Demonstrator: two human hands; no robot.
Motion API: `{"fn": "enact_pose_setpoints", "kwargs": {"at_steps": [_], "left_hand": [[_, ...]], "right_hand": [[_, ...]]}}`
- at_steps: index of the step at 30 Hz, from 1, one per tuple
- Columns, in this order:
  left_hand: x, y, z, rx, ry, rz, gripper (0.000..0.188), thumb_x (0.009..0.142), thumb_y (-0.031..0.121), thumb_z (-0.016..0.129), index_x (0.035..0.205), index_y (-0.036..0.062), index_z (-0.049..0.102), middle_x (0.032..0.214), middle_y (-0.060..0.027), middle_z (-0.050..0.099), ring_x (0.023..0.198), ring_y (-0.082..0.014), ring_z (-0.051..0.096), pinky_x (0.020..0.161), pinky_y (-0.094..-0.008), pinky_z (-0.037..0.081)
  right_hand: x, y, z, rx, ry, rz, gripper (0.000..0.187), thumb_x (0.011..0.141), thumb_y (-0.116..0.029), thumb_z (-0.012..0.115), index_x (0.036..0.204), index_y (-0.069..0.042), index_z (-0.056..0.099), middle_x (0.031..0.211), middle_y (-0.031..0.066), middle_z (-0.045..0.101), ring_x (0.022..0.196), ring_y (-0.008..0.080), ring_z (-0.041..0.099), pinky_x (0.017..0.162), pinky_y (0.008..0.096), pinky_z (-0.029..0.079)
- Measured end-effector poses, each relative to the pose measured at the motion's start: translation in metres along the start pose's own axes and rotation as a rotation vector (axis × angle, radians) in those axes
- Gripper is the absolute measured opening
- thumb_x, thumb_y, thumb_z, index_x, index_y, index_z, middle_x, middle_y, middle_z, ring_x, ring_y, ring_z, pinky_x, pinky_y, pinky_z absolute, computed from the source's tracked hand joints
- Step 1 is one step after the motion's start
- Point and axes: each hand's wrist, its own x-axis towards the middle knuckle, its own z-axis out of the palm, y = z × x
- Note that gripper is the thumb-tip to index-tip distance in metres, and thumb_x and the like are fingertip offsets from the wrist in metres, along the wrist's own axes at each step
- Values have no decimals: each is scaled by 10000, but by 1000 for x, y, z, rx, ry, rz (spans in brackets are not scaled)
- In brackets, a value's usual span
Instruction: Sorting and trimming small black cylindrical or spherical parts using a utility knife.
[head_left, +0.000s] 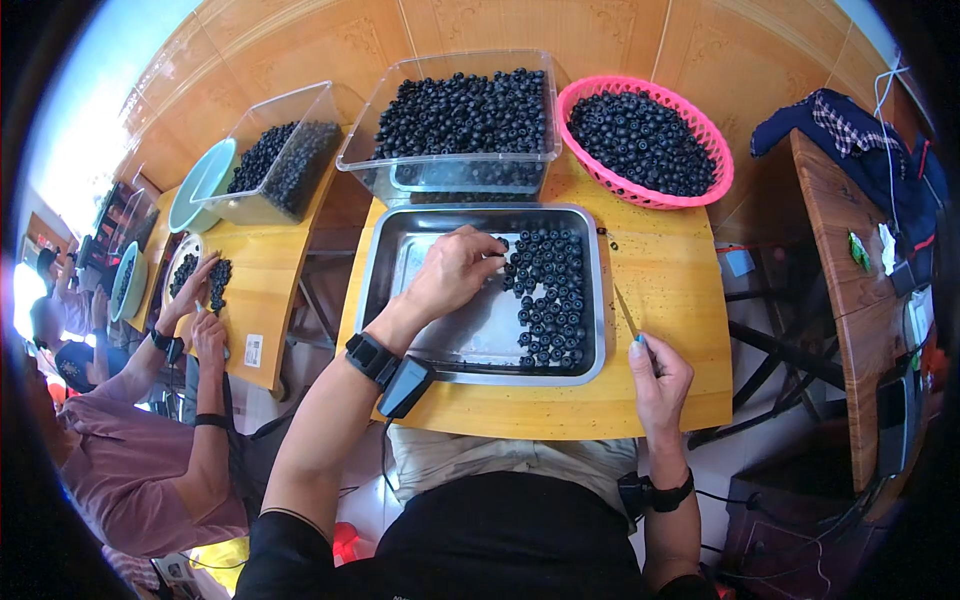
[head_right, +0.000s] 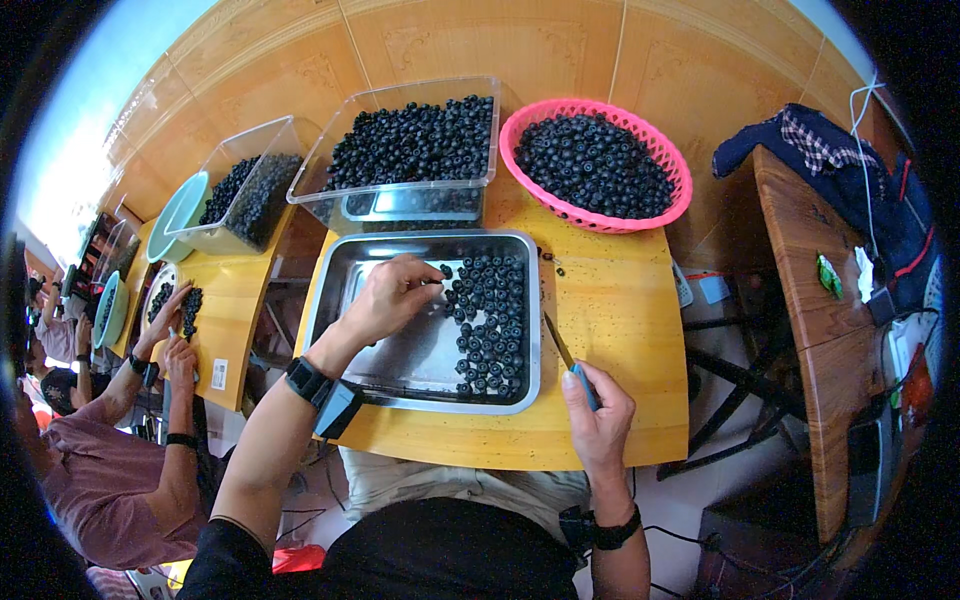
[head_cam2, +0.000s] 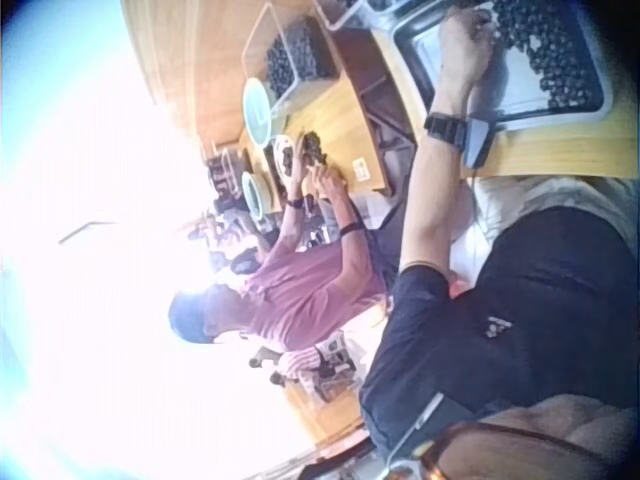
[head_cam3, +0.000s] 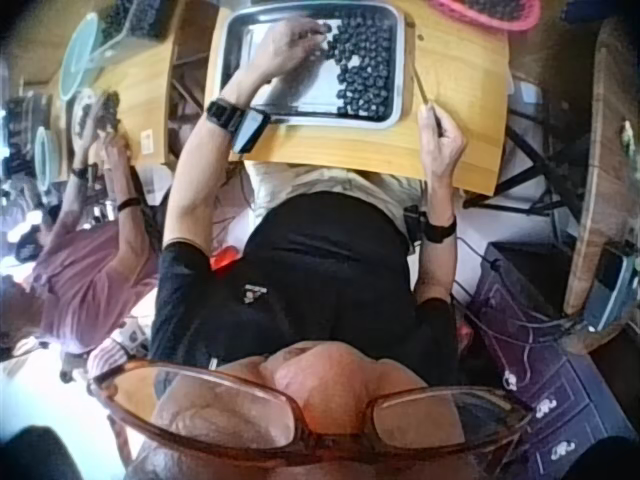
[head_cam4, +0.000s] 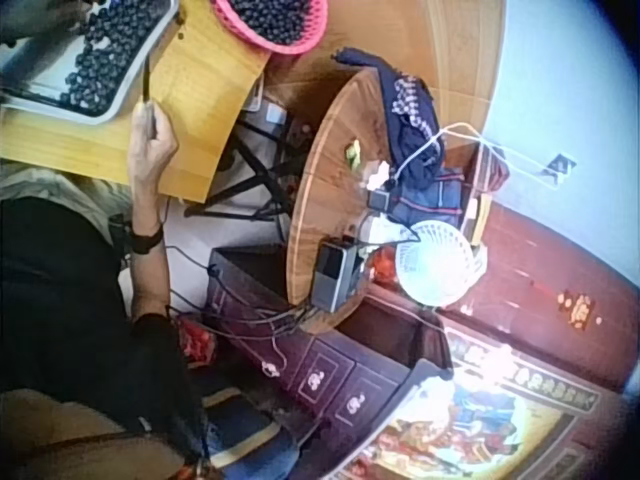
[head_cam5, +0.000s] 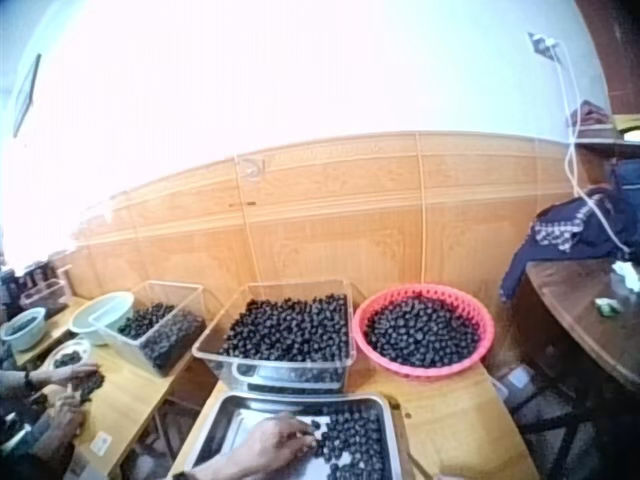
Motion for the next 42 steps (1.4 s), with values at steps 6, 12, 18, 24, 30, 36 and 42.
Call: {"fn": "enact_pose_setpoints", "kwargs": {"at_steps": [6,12,18,24,30,36,42], "left_hand": [[-16,21,-8,-207,-42,-157,164,906,110,725,1005,-16,689,894,-61,695,807,-132,654,733,-308,536],[-35,22,-4,-657,-44,-252,119,912,58,727,1000,-8,682,898,-39,705,810,-99,659,750,-249,552],[-49,42,-2,-847,-48,-323,204,905,71,739,1088,-6,692,964,-71,726,856,-125,692,811,-254,573],[-58,53,15,-981,24,-319,184,890,57,749,1057,-5,702,934,-75,726,840,-130,693,805,-262,581],[-62,71,27,-1150,-8,-356,140,912,46,718,1046,10,700,907,-78,721,815,-141,699,774,-265,591],[-66,83,43,-1551,-14,-482,154,953,70,662,1100,25,675,954,-83,725,839,-158,721,795,-298,631],[-70,88,49,-1700,-8,-522,175,990,103,614,1143,31,659,999,-91,723,880,-161,720,813,-300,631]], "right_hand": [[-1,-2,1,17,19,-7,314,929,-202,711,1068,79,693,821,44,665,739,95,573,680,263,485],[-2,0,0,20,15,-16,336,933,-235,720,1065,73,695,803,32,650,726,88,556,663,256,473],[-3,5,0,24,29,-32,339,936,-243,720,1061,72,697,791,26,640,714,85,543,650,256,465],[-5,-2,1,64,28,-30,315,941,-216,714,1069,72,698,807,18,647,731,79,544,663,253,470],[-13,-11,11,149,0,-22,300,936,-194,724,1086,65,701,843,15,662,735,69,544,659,242,467],[-15,-36,22,192,-121,-22,318,936,-210,729,1091,65,693,830,32,664,728,71,554,647,236,461],[-14,-46,29,153,-166,-117,315,922,-208,741,1073,63,693,817,77,671,699,98,579,623,256,470]]}}
